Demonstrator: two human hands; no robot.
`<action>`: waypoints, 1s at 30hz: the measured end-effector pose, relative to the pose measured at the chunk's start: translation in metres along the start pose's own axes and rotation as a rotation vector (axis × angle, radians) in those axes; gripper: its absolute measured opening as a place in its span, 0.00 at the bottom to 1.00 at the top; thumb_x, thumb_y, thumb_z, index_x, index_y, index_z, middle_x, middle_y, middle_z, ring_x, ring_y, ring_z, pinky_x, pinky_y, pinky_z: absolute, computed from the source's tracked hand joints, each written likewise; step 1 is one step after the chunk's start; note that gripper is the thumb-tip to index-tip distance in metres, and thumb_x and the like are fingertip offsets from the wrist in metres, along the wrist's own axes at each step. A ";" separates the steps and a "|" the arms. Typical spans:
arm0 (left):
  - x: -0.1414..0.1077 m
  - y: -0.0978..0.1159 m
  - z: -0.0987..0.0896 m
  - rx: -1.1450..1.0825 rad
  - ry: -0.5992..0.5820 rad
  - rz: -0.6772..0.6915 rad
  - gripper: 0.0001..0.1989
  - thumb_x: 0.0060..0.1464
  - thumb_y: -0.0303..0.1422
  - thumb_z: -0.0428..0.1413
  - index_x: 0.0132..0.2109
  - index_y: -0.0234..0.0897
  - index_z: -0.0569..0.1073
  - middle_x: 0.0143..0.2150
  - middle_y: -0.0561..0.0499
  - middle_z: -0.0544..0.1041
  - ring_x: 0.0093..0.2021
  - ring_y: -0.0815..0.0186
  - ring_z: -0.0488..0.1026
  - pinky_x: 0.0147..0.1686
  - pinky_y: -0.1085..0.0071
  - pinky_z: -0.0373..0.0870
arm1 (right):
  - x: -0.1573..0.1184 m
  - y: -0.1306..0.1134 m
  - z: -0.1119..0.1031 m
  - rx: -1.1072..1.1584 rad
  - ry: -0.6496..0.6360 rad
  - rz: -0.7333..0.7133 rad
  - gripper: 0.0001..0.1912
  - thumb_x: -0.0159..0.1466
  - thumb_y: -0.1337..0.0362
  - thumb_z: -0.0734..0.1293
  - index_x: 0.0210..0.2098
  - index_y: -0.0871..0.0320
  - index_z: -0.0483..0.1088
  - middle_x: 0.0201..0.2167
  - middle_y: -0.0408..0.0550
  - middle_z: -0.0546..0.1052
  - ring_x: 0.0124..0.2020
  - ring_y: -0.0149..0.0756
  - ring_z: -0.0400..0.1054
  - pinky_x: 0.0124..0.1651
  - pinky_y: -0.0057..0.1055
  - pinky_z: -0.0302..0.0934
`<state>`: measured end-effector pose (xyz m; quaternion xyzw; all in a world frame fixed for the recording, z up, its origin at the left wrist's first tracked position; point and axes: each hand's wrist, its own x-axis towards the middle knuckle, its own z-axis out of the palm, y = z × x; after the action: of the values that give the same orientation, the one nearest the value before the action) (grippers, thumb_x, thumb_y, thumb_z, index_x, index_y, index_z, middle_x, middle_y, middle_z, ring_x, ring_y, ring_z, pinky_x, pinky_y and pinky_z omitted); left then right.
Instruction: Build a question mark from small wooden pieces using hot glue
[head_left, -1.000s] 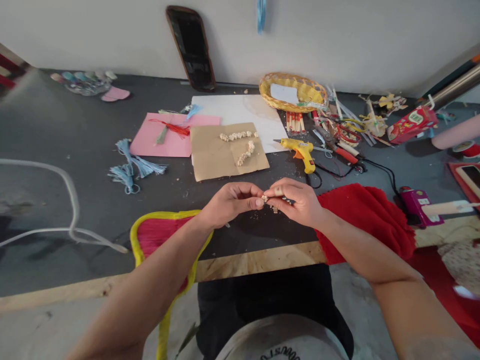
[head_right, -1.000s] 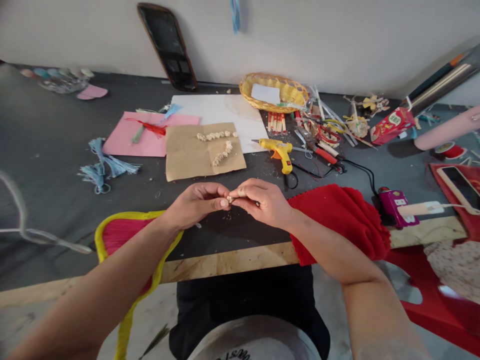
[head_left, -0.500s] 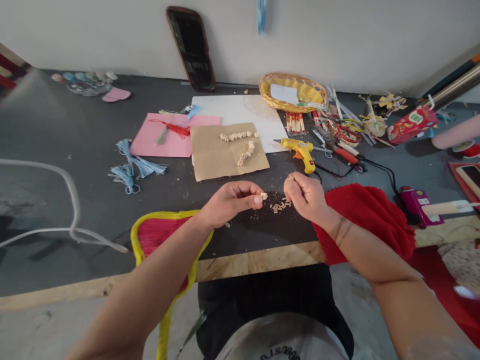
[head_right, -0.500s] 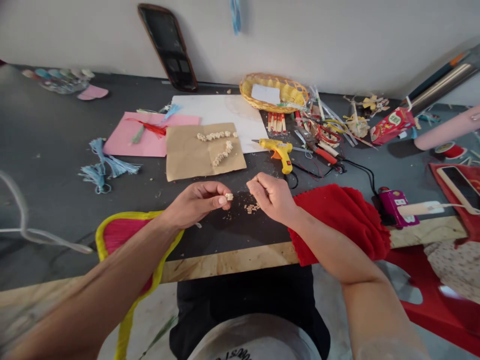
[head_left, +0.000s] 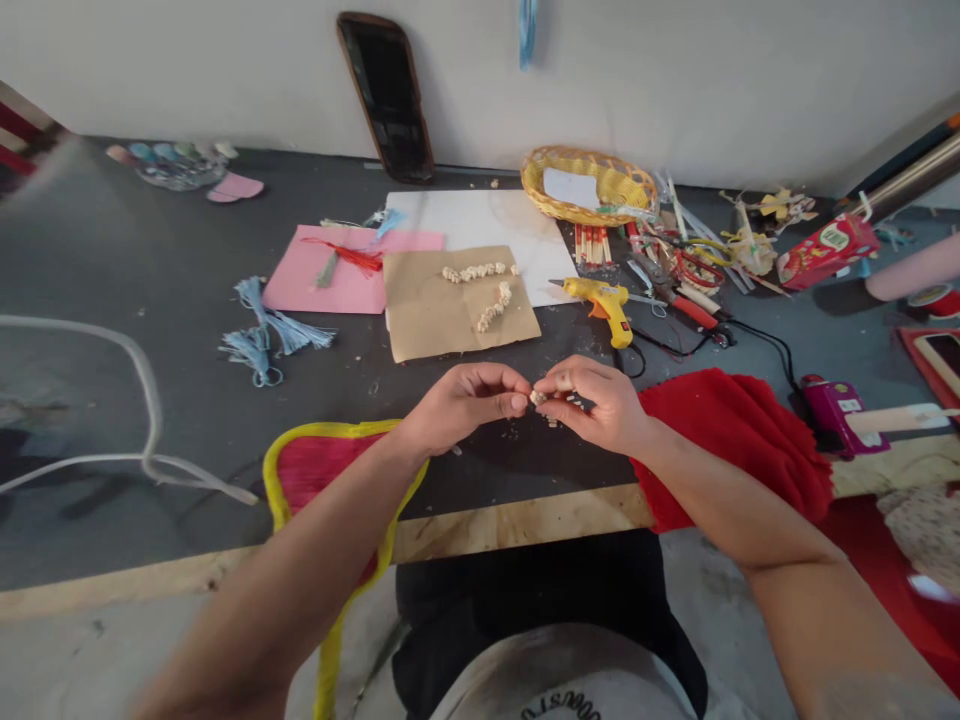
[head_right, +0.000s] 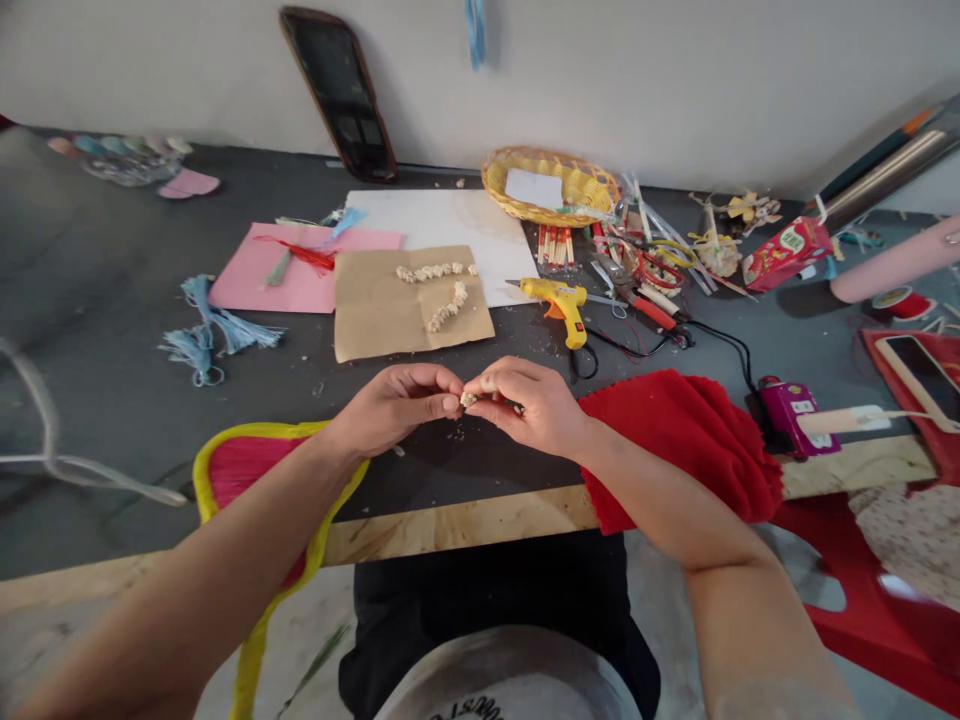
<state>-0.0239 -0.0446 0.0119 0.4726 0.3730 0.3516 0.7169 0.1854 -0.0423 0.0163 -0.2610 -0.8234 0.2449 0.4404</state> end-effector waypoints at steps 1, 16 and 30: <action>0.000 -0.001 0.000 -0.014 -0.002 -0.004 0.13 0.44 0.37 0.70 0.35 0.33 0.80 0.28 0.51 0.78 0.29 0.71 0.71 0.32 0.75 0.66 | 0.000 0.000 0.000 0.011 -0.002 0.000 0.05 0.64 0.67 0.70 0.40 0.58 0.73 0.35 0.49 0.78 0.32 0.29 0.74 0.34 0.24 0.70; -0.002 0.008 0.004 0.141 -0.057 -0.012 0.16 0.47 0.43 0.67 0.31 0.32 0.79 0.25 0.52 0.74 0.26 0.72 0.66 0.27 0.76 0.63 | 0.002 0.001 0.002 -0.025 -0.012 -0.068 0.06 0.63 0.66 0.71 0.39 0.56 0.73 0.33 0.47 0.79 0.35 0.31 0.75 0.39 0.27 0.72; -0.001 0.009 0.003 0.200 -0.100 0.021 0.17 0.48 0.45 0.65 0.28 0.33 0.77 0.22 0.54 0.70 0.24 0.74 0.62 0.24 0.77 0.59 | -0.001 0.000 0.005 0.006 -0.046 -0.025 0.08 0.63 0.62 0.71 0.41 0.57 0.72 0.35 0.47 0.78 0.33 0.30 0.74 0.37 0.26 0.71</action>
<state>-0.0231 -0.0443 0.0219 0.5627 0.3649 0.2961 0.6802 0.1820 -0.0436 0.0134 -0.2437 -0.8357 0.2475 0.4253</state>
